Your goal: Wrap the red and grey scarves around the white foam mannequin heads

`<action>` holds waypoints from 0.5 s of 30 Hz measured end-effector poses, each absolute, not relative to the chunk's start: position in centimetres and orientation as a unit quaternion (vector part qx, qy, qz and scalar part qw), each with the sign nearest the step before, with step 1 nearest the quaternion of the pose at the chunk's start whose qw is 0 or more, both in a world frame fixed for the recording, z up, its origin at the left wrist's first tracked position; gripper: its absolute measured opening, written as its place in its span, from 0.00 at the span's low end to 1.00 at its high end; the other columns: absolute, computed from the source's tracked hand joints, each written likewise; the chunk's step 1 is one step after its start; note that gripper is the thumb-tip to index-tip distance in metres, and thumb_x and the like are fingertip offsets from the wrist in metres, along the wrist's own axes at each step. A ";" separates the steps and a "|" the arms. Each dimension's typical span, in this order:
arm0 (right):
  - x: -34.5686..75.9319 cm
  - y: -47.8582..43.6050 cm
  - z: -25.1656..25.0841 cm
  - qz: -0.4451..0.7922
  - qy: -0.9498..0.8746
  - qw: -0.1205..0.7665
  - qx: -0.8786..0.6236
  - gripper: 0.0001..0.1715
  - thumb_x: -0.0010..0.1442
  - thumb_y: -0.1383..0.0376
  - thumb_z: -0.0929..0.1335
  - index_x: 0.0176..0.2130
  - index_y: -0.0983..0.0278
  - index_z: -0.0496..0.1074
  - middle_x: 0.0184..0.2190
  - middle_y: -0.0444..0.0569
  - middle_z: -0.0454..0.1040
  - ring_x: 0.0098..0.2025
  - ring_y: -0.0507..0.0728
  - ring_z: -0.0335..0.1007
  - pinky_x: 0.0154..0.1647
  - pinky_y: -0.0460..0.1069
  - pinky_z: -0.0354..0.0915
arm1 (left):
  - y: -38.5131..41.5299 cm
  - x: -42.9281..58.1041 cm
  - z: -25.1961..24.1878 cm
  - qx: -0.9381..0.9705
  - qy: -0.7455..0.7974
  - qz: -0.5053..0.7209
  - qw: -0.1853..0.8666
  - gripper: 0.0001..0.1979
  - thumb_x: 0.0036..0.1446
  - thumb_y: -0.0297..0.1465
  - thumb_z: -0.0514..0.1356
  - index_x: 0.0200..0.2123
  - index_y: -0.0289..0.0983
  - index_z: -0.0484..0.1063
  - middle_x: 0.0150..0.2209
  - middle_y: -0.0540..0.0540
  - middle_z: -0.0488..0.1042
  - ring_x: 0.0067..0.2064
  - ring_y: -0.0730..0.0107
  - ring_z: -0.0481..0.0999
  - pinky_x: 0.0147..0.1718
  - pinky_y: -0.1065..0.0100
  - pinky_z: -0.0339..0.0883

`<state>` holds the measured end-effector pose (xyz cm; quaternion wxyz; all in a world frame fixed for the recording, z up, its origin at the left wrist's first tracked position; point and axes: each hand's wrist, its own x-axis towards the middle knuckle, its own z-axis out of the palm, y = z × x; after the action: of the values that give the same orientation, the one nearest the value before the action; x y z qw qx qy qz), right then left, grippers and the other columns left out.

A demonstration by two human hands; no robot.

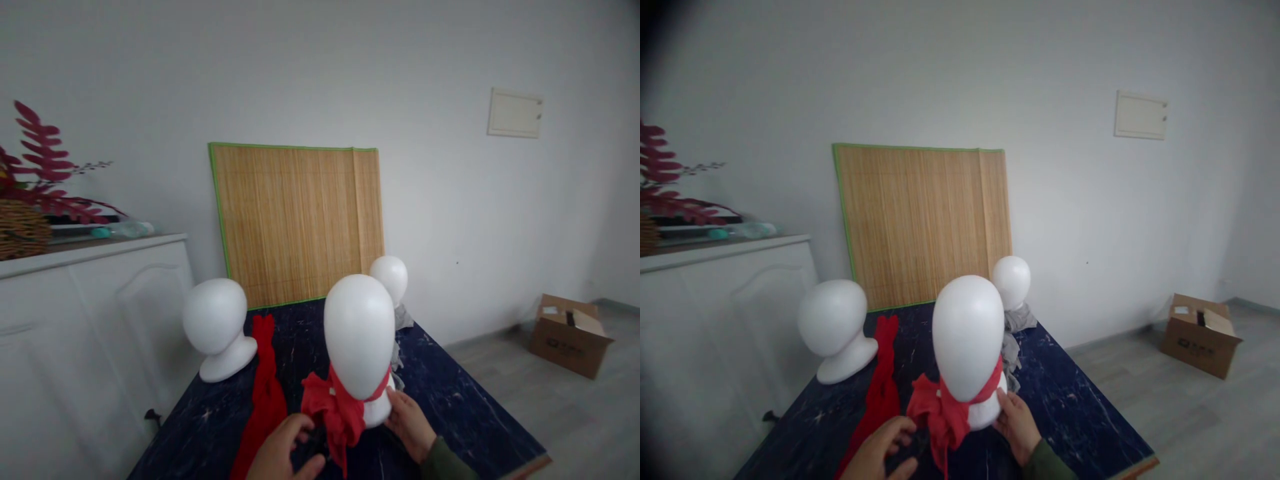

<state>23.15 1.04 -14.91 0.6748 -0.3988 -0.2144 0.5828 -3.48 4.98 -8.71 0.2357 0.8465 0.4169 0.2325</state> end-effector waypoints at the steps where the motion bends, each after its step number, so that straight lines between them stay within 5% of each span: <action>1: 21.8 1.3 -15.1 0.595 -0.215 0.666 -0.396 0.20 0.47 0.54 0.72 0.32 0.67 0.69 0.25 0.45 0.75 0.24 0.48 0.70 0.23 0.41 0.62 | 4.5 -1.9 -8.8 0.842 0.436 0.216 0.232 0.26 0.39 0.38 0.62 0.45 0.39 0.68 0.44 0.42 0.73 0.45 0.56 0.72 0.44 0.63 0.67; 4: 19.6 1.6 -15.8 0.611 -0.214 0.649 -0.399 0.20 0.47 0.53 0.72 0.30 0.67 0.69 0.21 0.42 0.72 0.21 0.46 0.67 0.21 0.39 0.60 | 4.3 1.3 -10.5 0.796 0.539 0.217 0.169 0.41 0.33 0.38 0.64 0.53 0.27 0.60 0.55 0.28 0.62 0.57 0.42 0.60 0.53 0.54 0.58; 6: 19.7 1.6 -16.2 0.604 -0.222 0.645 -0.412 0.21 0.46 0.52 0.72 0.31 0.67 0.69 0.22 0.43 0.72 0.21 0.46 0.67 0.21 0.40 0.60 | 5.1 1.6 -11.8 0.783 0.549 0.242 0.164 0.36 0.38 0.36 0.61 0.53 0.25 0.61 0.56 0.27 0.61 0.58 0.42 0.58 0.55 0.53 0.55; 9: 21.7 2.0 -16.4 0.578 -0.255 0.646 -0.429 0.25 0.45 0.49 0.72 0.34 0.67 0.70 0.24 0.46 0.74 0.23 0.49 0.68 0.22 0.42 0.61 | 6.4 -0.3 -12.1 0.768 0.483 0.316 0.277 0.26 0.45 0.32 0.55 0.50 0.30 0.66 0.54 0.34 0.66 0.56 0.50 0.63 0.57 0.56 0.54; 15: 25.5 3.6 -17.1 0.418 -0.392 0.636 -0.518 0.27 0.48 0.46 0.65 0.34 0.66 0.72 0.30 0.54 0.77 0.33 0.61 0.73 0.30 0.52 0.67 | 7.8 -4.3 -7.4 0.577 0.393 0.447 0.560 0.24 0.48 0.37 0.58 0.49 0.35 0.65 0.50 0.42 0.72 0.52 0.57 0.69 0.52 0.58 0.61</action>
<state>25.46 3.56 -17.06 0.6356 -0.5176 -0.3922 0.4176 -4.26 7.85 -7.40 0.5598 0.5765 0.3932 0.4468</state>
